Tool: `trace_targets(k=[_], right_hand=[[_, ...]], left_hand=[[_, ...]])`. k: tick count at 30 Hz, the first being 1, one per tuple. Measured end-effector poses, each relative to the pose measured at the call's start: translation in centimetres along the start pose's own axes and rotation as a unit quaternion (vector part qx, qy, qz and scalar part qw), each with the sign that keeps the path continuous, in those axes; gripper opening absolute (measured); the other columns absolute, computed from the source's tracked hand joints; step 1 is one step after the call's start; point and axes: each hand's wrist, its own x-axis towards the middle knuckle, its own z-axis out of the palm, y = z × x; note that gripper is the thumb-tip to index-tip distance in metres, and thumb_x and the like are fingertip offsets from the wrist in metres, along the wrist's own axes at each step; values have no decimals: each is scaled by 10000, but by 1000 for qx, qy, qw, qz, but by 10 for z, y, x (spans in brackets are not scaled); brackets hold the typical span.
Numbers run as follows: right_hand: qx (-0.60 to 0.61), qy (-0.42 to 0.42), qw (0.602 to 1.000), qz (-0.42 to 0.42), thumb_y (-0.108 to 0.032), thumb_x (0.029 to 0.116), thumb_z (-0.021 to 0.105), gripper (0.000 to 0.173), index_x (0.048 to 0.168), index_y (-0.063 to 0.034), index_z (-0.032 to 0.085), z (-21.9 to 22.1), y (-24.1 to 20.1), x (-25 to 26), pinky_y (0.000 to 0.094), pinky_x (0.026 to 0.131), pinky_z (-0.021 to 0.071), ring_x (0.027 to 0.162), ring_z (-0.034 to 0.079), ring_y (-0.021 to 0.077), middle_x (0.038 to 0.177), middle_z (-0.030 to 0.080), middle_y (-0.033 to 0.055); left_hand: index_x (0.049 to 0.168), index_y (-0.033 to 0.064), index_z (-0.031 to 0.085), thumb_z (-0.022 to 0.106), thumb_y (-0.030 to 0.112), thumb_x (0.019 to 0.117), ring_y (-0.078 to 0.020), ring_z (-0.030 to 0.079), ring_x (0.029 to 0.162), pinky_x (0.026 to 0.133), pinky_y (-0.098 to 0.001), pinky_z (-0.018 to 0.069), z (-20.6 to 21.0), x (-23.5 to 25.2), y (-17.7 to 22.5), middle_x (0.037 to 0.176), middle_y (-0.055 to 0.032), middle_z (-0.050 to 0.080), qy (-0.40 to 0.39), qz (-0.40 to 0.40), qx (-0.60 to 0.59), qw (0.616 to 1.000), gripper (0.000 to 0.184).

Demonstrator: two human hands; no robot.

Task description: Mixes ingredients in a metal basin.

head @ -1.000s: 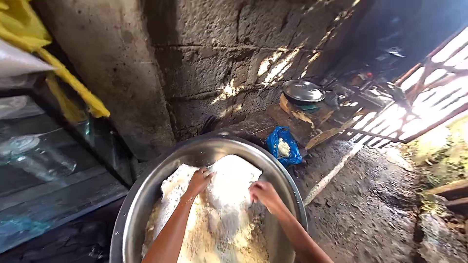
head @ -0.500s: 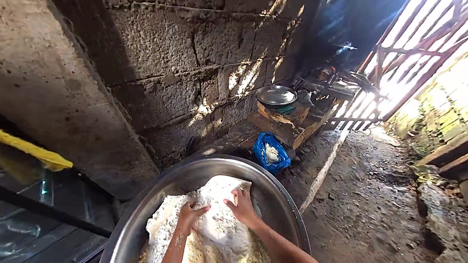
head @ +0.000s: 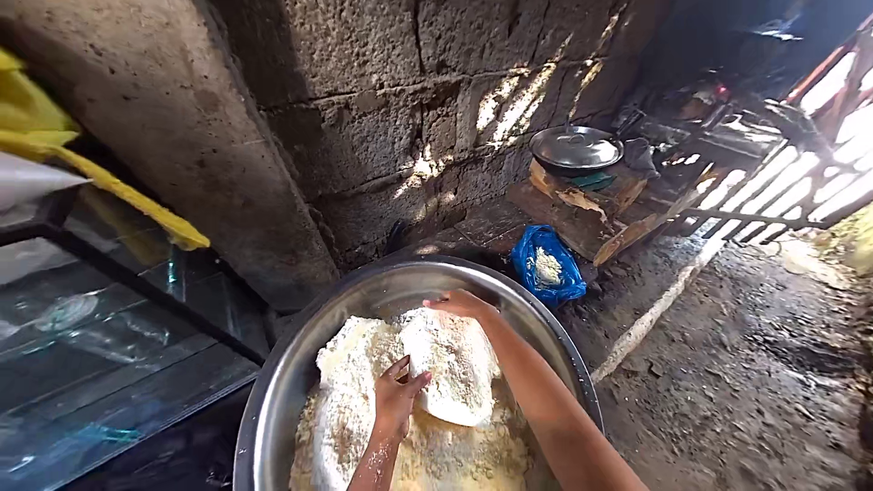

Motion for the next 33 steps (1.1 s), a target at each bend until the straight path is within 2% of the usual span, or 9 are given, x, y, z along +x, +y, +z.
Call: trace_targets(k=[3,6,10,13,18,24,26,29,33], right_hand=[[-27,103,993,58,-836,870,473,797,1081,-118,749,6,-9,-18,622,901,513,1062,678,340,1083,721,159],[-56,194,978,54,-766,942,422,718,1016,-131,748,8,-12,-53,584,837,518,974,696,313,976,733,120],[-62,326,942,-43,-579,1026,403,636,919,-48,736,41,18,-94,570,742,530,814,702,326,831,713,145],[-87,451,879,-130,-485,1031,438,573,812,-48,735,57,30,-112,504,700,559,750,718,285,766,721,122],[-99,533,807,-234,-375,1050,437,516,774,-49,727,66,34,-116,407,739,577,739,715,233,742,721,103],[-148,596,743,-266,-306,1057,420,483,802,-55,744,70,33,-103,384,764,568,752,714,237,773,738,104],[-164,581,764,-227,-334,1046,446,476,807,-47,741,74,26,-96,422,778,565,771,716,262,787,735,114],[-132,416,894,-98,-535,1049,432,607,942,-20,734,67,6,-102,525,937,513,949,710,321,926,732,157],[-91,204,971,-79,-704,826,692,714,1296,-167,698,31,3,-129,583,1107,368,1235,579,314,1250,674,122]], left_hand=[[1354,-30,591,839,-42,769,-264,689,1005,871,-410,592,-2,8,-12,1314,-210,626,-9,32,6,999,635],[1377,-1,549,850,103,807,-262,674,1091,925,-419,584,2,13,-16,1388,-197,576,-60,81,71,992,654],[1510,124,462,833,466,805,-249,653,1180,1012,-480,540,18,9,-15,1392,-137,608,-150,142,197,958,866],[1565,229,382,827,613,753,-328,688,1094,947,-585,537,29,-4,-8,1258,-150,683,-154,130,315,927,1003],[1418,66,496,622,695,896,-379,696,1001,885,-578,545,37,-26,13,1073,-196,700,-128,85,448,881,827],[1363,2,514,523,670,970,-385,689,1007,892,-567,542,32,-24,14,1055,-211,689,-120,90,463,874,775],[1370,-2,514,508,667,979,-390,687,1018,907,-573,536,27,-15,10,1055,-221,689,-119,83,449,881,775],[1384,14,517,490,645,999,-394,686,1015,914,-574,532,20,-7,7,1050,-228,686,-127,79,433,889,739],[1431,56,516,490,543,1043,-414,684,1014,928,-589,522,16,-4,10,1061,-250,689,-150,93,417,892,624]])
